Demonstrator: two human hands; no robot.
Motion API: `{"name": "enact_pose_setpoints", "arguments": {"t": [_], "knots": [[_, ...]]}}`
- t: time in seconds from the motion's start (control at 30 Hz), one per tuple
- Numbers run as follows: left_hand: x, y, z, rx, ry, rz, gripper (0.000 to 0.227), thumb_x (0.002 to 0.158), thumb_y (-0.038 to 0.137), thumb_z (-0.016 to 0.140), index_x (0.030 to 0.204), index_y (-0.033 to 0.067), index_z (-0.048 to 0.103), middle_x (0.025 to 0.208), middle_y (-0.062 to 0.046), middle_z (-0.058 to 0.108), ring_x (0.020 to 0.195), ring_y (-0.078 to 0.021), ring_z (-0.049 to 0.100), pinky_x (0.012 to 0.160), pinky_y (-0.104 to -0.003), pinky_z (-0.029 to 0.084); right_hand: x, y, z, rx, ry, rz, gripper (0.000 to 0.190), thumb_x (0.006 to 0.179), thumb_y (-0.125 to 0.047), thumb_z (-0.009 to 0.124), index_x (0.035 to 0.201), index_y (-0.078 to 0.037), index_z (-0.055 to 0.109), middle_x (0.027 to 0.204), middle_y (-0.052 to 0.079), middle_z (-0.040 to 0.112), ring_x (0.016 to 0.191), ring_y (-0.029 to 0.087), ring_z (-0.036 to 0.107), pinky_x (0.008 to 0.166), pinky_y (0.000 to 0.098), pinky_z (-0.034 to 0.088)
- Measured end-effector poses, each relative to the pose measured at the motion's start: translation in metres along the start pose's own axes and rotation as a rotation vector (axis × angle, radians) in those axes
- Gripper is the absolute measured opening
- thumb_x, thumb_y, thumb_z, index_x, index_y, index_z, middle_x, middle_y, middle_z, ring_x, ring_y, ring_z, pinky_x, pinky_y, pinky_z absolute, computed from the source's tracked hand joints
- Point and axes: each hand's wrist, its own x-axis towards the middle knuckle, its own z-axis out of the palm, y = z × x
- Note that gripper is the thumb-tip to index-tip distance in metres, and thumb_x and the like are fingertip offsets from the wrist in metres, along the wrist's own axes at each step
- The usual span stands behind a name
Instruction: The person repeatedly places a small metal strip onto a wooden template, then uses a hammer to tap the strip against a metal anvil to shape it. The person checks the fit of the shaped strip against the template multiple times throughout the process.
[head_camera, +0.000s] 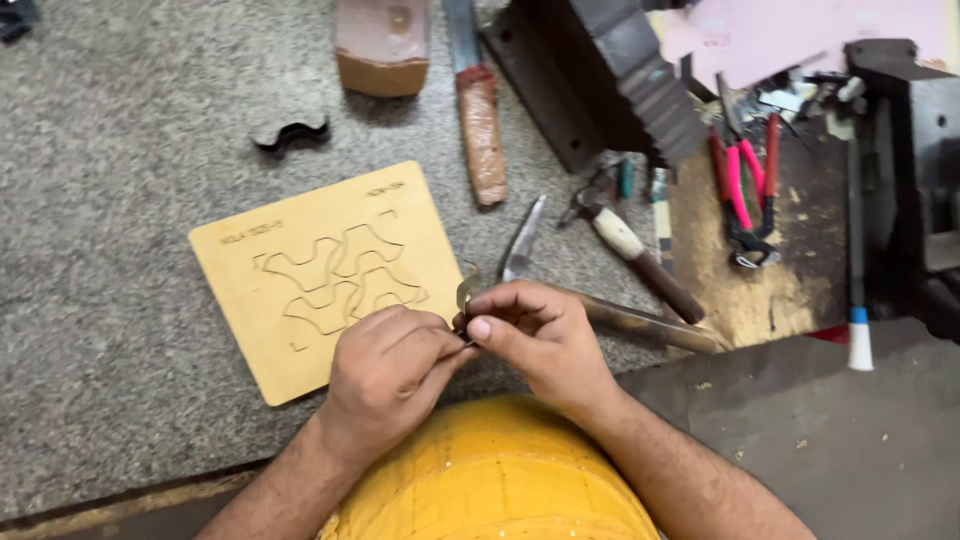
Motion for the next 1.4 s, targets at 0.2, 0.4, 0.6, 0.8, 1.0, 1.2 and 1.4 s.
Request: {"name": "enact_pose_setpoints", "arguments": {"t": [0.2,0.4,0.6,0.8,1.0,1.2,1.4], "knots": [[0.04,0.035,0.007,-0.044,-0.028,-0.042,0.034,0.071,0.022,0.09,0.089,0.0042,0.067,0.088,-0.009,0.069,0.081,-0.0285,0.069,0.071,-0.039,0.054,-0.03,-0.005,-0.055,0.18,0.031,0.055,0.017,0.087,-0.007,0.075,0.099,0.006,0.074,0.086,0.013,0.076,0.076,0.018,0.071,0.068,0.0327,0.057],[0.09,0.061,0.042,-0.156,-0.463,0.211,0.031,0.07,0.009,0.076,0.099,0.0021,0.07,0.101,-0.014,0.072,0.092,-0.0356,0.069,0.079,-0.042,0.054,-0.063,-0.025,-0.128,0.201,-0.174,0.092,0.013,0.085,-0.006,0.075,0.091,0.006,0.075,0.08,0.014,0.074,0.072,0.02,0.07,0.066,0.0323,0.057],[0.135,0.093,0.151,-0.233,-0.845,0.134,0.013,0.081,0.013,0.079,0.091,0.0075,0.074,0.087,-0.009,0.072,0.084,-0.0313,0.071,0.072,-0.043,0.056,-0.096,-0.046,-0.229,0.222,-0.069,0.019,0.023,0.092,-0.01,0.071,0.108,0.007,0.069,0.088,0.015,0.074,0.073,0.019,0.069,0.063,0.0327,0.057],[0.182,0.115,0.281,-0.198,-0.673,0.227,0.014,0.082,0.01,0.075,0.095,0.0054,0.072,0.09,-0.009,0.072,0.085,-0.0313,0.071,0.071,-0.041,0.057,-0.19,-0.062,-0.389,-0.201,0.74,-0.344,0.025,0.098,-0.013,0.068,0.116,0.005,0.068,0.1,0.014,0.073,0.087,0.018,0.07,0.079,0.0318,0.058],[0.246,0.112,0.407,-0.064,-0.7,0.209,0.011,0.084,0.012,0.075,0.094,0.0063,0.075,0.089,-0.009,0.073,0.083,-0.0306,0.072,0.071,-0.04,0.058,-0.299,-0.017,-0.479,-1.266,1.278,-0.144,0.061,0.073,-0.027,0.083,0.121,0.006,0.064,0.114,0.023,0.068,0.101,0.036,0.068,0.087,0.0419,0.054],[0.32,0.094,0.5,0.022,-0.616,0.182,0.013,0.087,0.012,0.077,0.099,0.008,0.078,0.093,-0.009,0.076,0.082,-0.0255,0.074,0.072,-0.037,0.059,-0.325,0.022,-0.514,-0.951,1.301,0.753,0.055,0.071,-0.046,0.085,0.107,-0.007,0.071,0.086,0.02,0.075,0.087,0.039,0.073,0.08,0.0464,0.057],[0.365,0.071,0.559,-0.064,-0.574,0.277,0.013,0.09,0.013,0.079,0.102,0.0083,0.079,0.093,-0.008,0.076,0.082,-0.024,0.074,0.073,-0.035,0.059,-0.329,0.001,-0.532,-0.957,1.174,1.132,0.052,0.074,-0.063,0.078,0.095,-0.016,0.075,0.082,0.016,0.077,0.09,0.04,0.074,0.081,0.0471,0.06]]}}
